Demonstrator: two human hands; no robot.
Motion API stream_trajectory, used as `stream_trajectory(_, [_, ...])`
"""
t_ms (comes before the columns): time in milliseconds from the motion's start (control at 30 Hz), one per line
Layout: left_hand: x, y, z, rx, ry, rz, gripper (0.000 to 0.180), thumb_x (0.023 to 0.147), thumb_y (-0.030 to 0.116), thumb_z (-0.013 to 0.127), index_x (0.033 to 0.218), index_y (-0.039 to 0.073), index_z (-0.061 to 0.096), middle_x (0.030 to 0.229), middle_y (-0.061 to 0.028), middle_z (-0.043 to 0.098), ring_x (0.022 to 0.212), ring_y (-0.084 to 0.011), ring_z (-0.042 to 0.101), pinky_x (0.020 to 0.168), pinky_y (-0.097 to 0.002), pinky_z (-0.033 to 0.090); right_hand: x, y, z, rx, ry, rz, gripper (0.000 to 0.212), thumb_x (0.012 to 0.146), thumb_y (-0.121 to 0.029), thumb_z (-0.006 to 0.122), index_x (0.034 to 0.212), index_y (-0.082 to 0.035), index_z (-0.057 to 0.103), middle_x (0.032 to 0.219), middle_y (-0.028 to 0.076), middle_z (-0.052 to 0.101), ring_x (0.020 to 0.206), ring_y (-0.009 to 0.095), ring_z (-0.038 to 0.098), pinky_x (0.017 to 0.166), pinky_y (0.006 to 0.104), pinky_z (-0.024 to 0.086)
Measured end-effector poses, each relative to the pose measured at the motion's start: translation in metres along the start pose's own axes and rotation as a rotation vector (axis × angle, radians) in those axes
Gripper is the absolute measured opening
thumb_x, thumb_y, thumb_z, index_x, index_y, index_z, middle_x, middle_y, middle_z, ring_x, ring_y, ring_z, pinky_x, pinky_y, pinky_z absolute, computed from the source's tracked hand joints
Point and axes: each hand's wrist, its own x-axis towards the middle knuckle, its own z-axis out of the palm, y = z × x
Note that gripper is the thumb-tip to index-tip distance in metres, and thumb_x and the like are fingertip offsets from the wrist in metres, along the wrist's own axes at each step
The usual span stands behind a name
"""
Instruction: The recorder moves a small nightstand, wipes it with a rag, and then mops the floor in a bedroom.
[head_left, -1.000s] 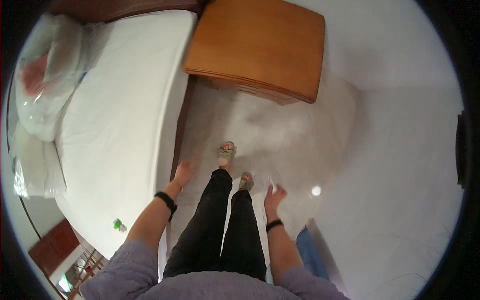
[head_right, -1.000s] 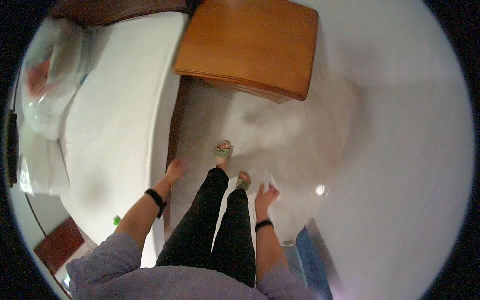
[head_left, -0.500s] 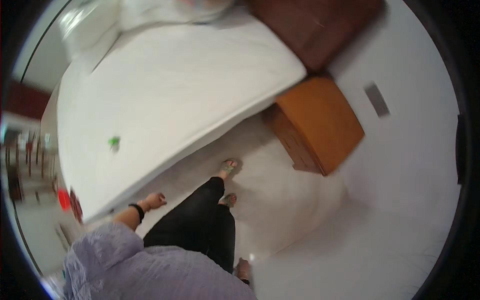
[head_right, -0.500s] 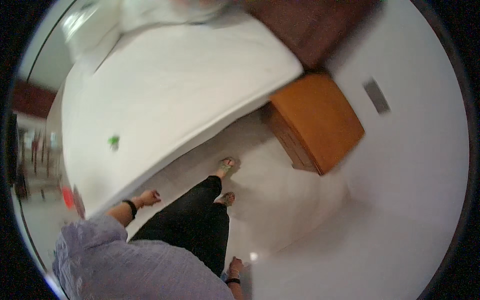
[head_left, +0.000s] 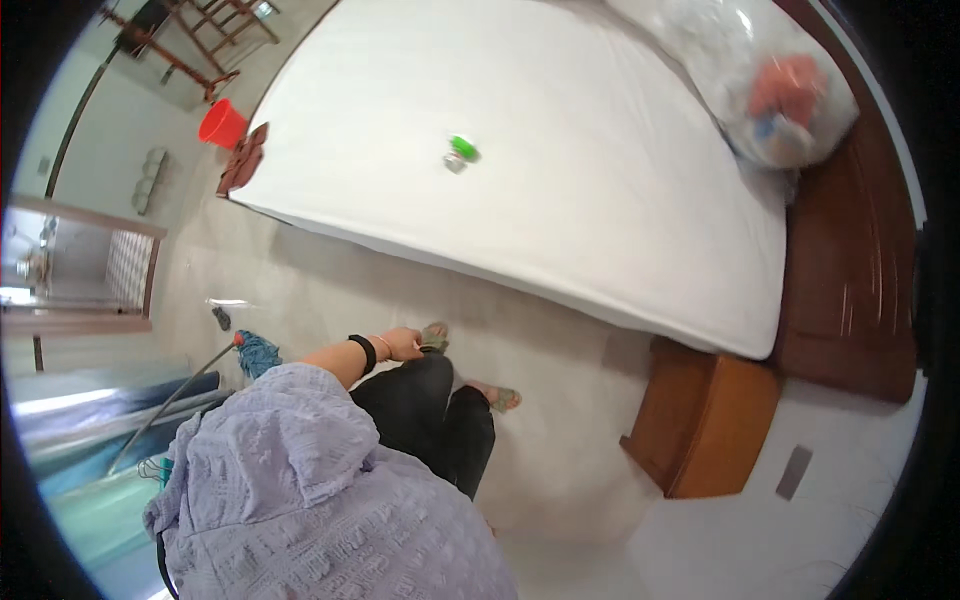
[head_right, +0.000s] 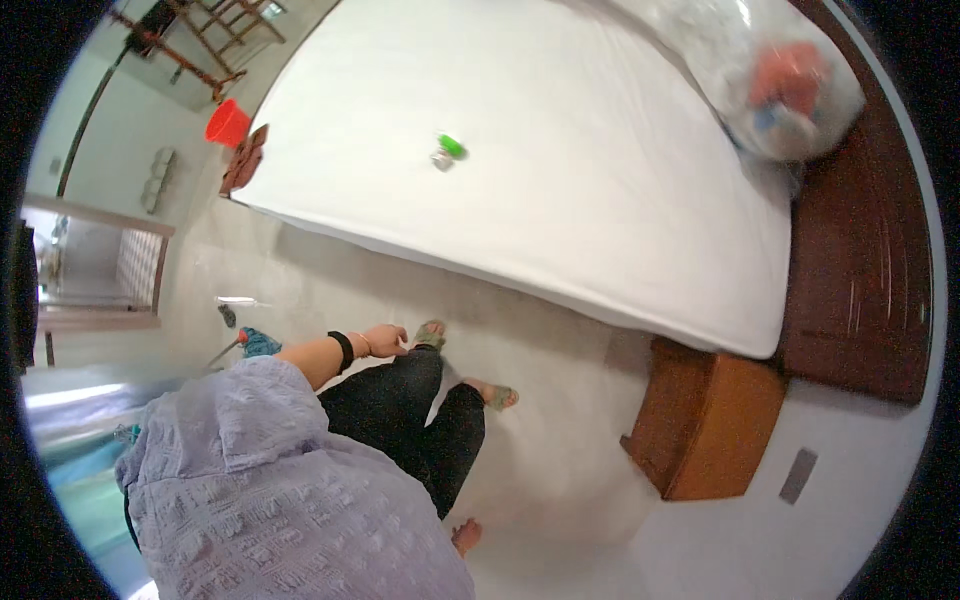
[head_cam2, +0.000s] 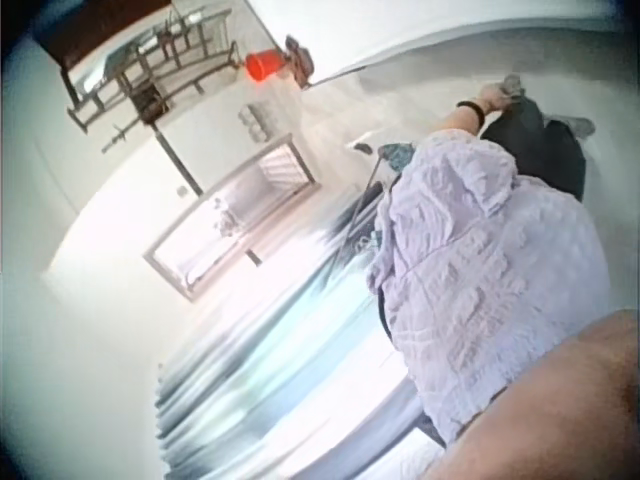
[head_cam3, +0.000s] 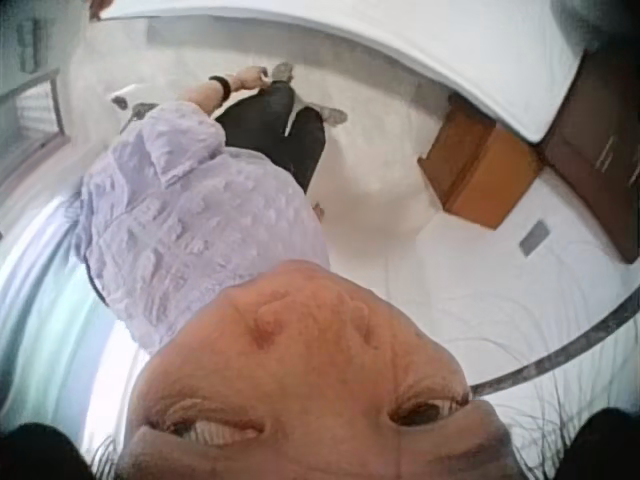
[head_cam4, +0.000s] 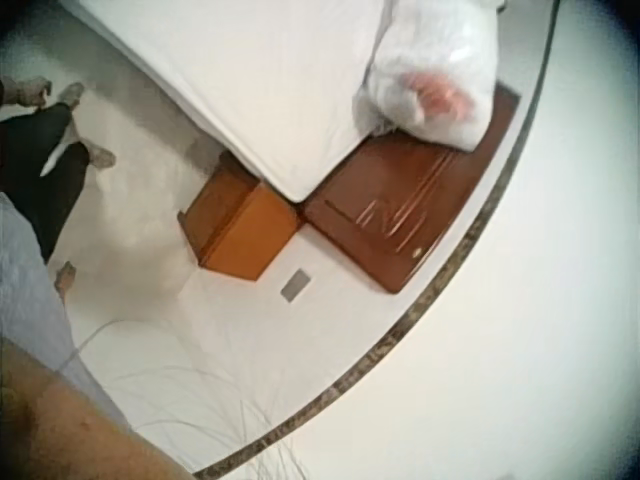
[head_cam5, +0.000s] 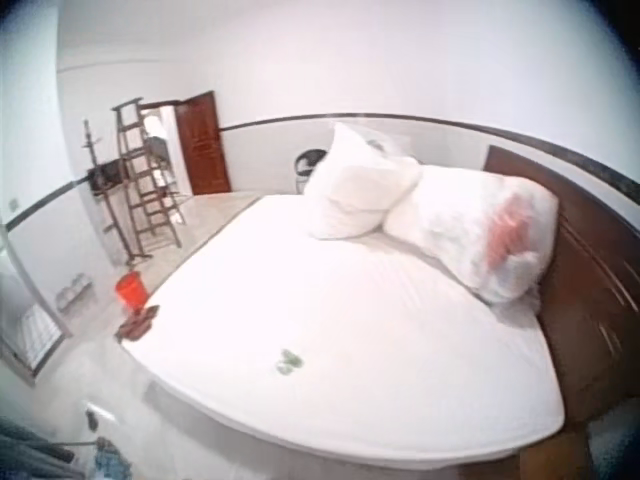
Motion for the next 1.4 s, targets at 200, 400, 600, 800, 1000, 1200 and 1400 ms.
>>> stream_trajectory(200, [-0.05, -0.085, -0.03, -0.228, 0.165, -0.034, 0.041, 0.078, 0.031, 0.064, 0.108, 0.004, 0.059, 0.095, -0.0163, 0.066, 0.088, -0.0327, 0.063, 0.081, -0.041, 0.048, 0.002, -0.016, 0.03, -0.754, -0.174, -0.343, 0.021, 0.087, -0.023, 0.054, 0.088, -0.003, 0.053, 0.072, 0.004, 0.049, 0.063, 0.015, 0.047, 0.053, 0.0309, 0.044])
stream_trajectory(400, [-0.141, -0.231, -0.029, -0.625, 0.477, -0.427, 0.037, 0.075, 0.025, 0.067, 0.104, 0.004, 0.06, 0.089, -0.0162, 0.067, 0.085, -0.032, 0.063, 0.077, -0.0403, 0.049, 0.024, -0.112, 0.07, -0.635, -0.228, -0.566, 0.021, 0.087, -0.023, 0.054, 0.086, -0.002, 0.054, 0.069, 0.005, 0.049, 0.06, 0.015, 0.048, 0.049, 0.0292, 0.043])
stream_trajectory(600, [-0.204, -0.281, 0.019, -0.752, 0.644, -0.71, 0.04, 0.074, 0.026, 0.069, 0.105, 0.002, 0.06, 0.09, -0.0163, 0.066, 0.085, -0.0299, 0.064, 0.076, -0.0386, 0.05, 0.078, -0.258, 0.105, -0.305, -0.172, -0.418, 0.019, 0.086, -0.022, 0.057, 0.09, -0.003, 0.057, 0.073, 0.003, 0.054, 0.065, 0.014, 0.055, 0.052, 0.028, 0.05])
stream_trajectory(800, [-0.207, -0.309, 0.071, -0.952, 0.497, -0.798, 0.049, 0.072, 0.029, 0.072, 0.111, 0.004, 0.057, 0.096, -0.0157, 0.064, 0.088, -0.0287, 0.062, 0.079, -0.0377, 0.049, 0.05, -0.311, 0.172, -0.382, -0.24, -0.43, 0.018, 0.088, -0.023, 0.057, 0.088, -0.004, 0.057, 0.074, 0.003, 0.056, 0.065, 0.013, 0.055, 0.055, 0.0279, 0.051])
stream_trajectory(1000, [-0.148, -0.436, -0.087, -0.38, 1.172, -0.681, 0.069, 0.063, 0.027, 0.079, 0.123, 0.011, 0.048, 0.111, -0.0185, 0.053, 0.105, -0.0375, 0.048, 0.093, -0.0447, 0.038, 0.036, -0.318, 0.244, -0.627, -0.289, -0.553, 0.018, 0.089, -0.022, 0.057, 0.09, -0.004, 0.057, 0.076, 0.004, 0.057, 0.068, 0.013, 0.057, 0.057, 0.029, 0.052])
stream_trajectory(1200, [-0.05, -0.52, -0.324, -0.138, 1.5, -0.611, 0.086, 0.057, 0.03, 0.083, 0.131, 0.022, 0.042, 0.135, -0.0187, 0.037, 0.125, -0.0412, 0.031, 0.103, -0.0544, 0.027, -0.017, -0.316, 0.342, -0.418, -0.267, -0.292, 0.018, 0.089, -0.022, 0.057, 0.093, -0.005, 0.059, 0.076, 0.003, 0.058, 0.068, 0.013, 0.058, 0.059, 0.0283, 0.052])
stream_trajectory(1400, [0.0, -0.606, -0.391, -0.099, 0.914, -0.645, 0.077, 0.074, 0.035, 0.073, 0.135, 0.005, 0.037, 0.134, -0.0156, 0.045, 0.121, -0.031, 0.045, 0.101, -0.037, 0.038, -0.085, -0.336, 0.403, -0.558, -0.327, -0.511, 0.022, 0.09, -0.022, 0.057, 0.098, -0.001, 0.059, 0.083, 0.008, 0.062, 0.071, 0.013, 0.059, 0.066, 0.0281, 0.05])
